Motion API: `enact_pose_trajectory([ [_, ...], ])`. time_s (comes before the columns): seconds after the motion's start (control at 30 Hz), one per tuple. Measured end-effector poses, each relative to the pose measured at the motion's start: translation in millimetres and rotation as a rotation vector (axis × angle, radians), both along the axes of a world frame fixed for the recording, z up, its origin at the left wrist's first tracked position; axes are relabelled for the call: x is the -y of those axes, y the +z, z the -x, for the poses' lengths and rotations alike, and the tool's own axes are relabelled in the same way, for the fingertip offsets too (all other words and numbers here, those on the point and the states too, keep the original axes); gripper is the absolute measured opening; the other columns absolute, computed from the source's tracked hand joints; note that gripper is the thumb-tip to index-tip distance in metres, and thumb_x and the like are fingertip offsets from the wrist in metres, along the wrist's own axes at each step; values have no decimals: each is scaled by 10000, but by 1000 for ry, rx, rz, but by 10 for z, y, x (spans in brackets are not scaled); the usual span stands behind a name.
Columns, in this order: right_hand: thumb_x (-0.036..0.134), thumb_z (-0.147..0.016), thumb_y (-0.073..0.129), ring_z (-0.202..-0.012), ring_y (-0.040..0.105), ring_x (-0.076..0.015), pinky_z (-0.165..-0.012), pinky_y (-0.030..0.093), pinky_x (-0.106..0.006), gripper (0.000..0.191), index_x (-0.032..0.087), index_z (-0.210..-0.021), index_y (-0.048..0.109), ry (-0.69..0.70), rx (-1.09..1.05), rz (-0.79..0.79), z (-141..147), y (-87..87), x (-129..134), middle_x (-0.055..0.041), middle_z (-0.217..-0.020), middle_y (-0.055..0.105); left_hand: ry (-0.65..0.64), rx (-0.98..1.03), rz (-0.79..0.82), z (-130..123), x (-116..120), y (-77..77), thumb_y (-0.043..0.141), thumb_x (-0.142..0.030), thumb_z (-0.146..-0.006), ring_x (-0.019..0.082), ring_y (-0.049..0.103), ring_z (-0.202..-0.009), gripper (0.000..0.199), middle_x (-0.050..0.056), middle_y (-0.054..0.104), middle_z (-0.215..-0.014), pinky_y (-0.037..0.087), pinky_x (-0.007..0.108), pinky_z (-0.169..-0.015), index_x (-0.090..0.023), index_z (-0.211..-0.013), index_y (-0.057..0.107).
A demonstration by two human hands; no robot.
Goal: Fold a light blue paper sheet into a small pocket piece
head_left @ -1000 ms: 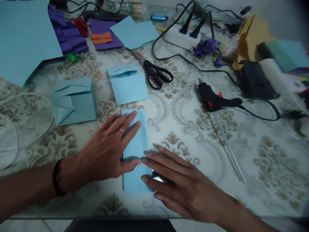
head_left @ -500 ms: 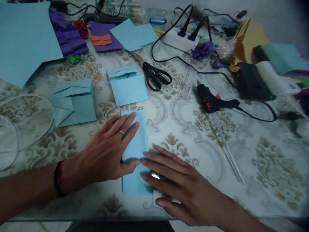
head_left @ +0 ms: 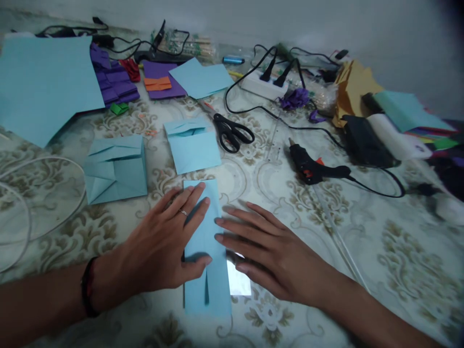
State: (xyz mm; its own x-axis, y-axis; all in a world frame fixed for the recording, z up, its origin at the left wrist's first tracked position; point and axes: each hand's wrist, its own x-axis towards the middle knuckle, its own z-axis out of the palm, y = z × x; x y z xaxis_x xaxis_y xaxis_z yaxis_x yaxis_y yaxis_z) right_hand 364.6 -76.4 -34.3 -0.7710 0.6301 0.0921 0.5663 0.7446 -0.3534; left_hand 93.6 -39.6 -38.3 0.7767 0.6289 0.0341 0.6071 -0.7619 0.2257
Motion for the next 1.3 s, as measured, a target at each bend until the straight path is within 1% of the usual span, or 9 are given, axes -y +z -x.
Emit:
enact_pose_trajectory([
  [0.13,308,-1034,545,-1504,413,-278,-1296,224,-560,417,203,-1433,604,-5,-5,-15,7,0,-19,-43,-1542,571,-1,16,3,7,7,-11,598,-575,-905,390,299,-1549,847,248,244,-1695,244,538,-1268,-38,-1542,444],
  [0.37,291,-1033,543,-1517,392,-272,-1297,227,-550,394,196,-1406,629,-22,-24,-34,19,-4,-14,-34,-1538,575,2,15,-18,7,19,-53,591,-588,-898,379,279,-1560,890,241,225,-1701,222,521,-1276,-29,-1565,403],
  [0.57,288,-1024,558,-1532,369,-274,-1288,248,-556,401,197,-1408,629,-8,-1,-52,19,-14,-13,-51,-1559,551,-3,13,-19,4,12,-41,594,-568,-898,387,315,-1543,867,237,248,-1695,241,530,-1266,-43,-1563,410],
  [0.73,297,-1024,562,-1527,382,-267,-1283,264,-555,392,212,-1400,635,-40,-22,-34,27,-18,-9,-50,-1549,563,-2,11,-13,3,8,-35,602,-572,-892,391,304,-1546,874,244,246,-1694,239,531,-1268,-34,-1556,418],
  [0.87,296,-1015,577,-1539,358,-279,-1271,273,-585,437,215,-1444,597,-37,5,-28,26,-22,-29,-66,-1577,529,3,18,-13,-6,10,-35,614,-576,-882,391,304,-1547,890,247,263,-1689,233,530,-1271,-31,-1557,414],
  [0.97,297,-1018,568,-1552,329,-290,-1269,265,-603,449,223,-1460,581,-45,30,-28,24,-19,-45,-48,-1592,510,6,24,-11,-10,16,-33,631,-562,-875,396,313,-1541,890,251,270,-1685,232,531,-1273,-23,-1550,419],
  [1.1,297,-1026,545,-1566,289,-296,-1274,246,-606,452,210,-1469,570,-36,54,-34,29,-14,-48,-34,-1596,504,7,24,-21,2,26,-33,634,-565,-873,387,286,-1554,903,263,255,-1687,232,518,-1276,-10,-1550,412],
  [1.2,305,-1031,537,-1567,288,-295,-1264,266,-610,455,207,-1475,561,-35,59,-45,34,-23,-50,-49,-1617,474,0,17,-36,12,29,-39,615,-591,-881,382,267,-1563,922,266,233,-1692,226,513,-1277,-11,-1562,395],
  [1.3,313,-1033,537,-1565,292,-302,-1250,284,-626,463,202,-1482,550,-41,67,-53,38,-36,-61,-71,-1633,447,-1,11,-46,8,26,-43,606,-601,-885,382,275,-1560,921,270,246,-1686,217,509,-1279,-8,-1560,402],
])
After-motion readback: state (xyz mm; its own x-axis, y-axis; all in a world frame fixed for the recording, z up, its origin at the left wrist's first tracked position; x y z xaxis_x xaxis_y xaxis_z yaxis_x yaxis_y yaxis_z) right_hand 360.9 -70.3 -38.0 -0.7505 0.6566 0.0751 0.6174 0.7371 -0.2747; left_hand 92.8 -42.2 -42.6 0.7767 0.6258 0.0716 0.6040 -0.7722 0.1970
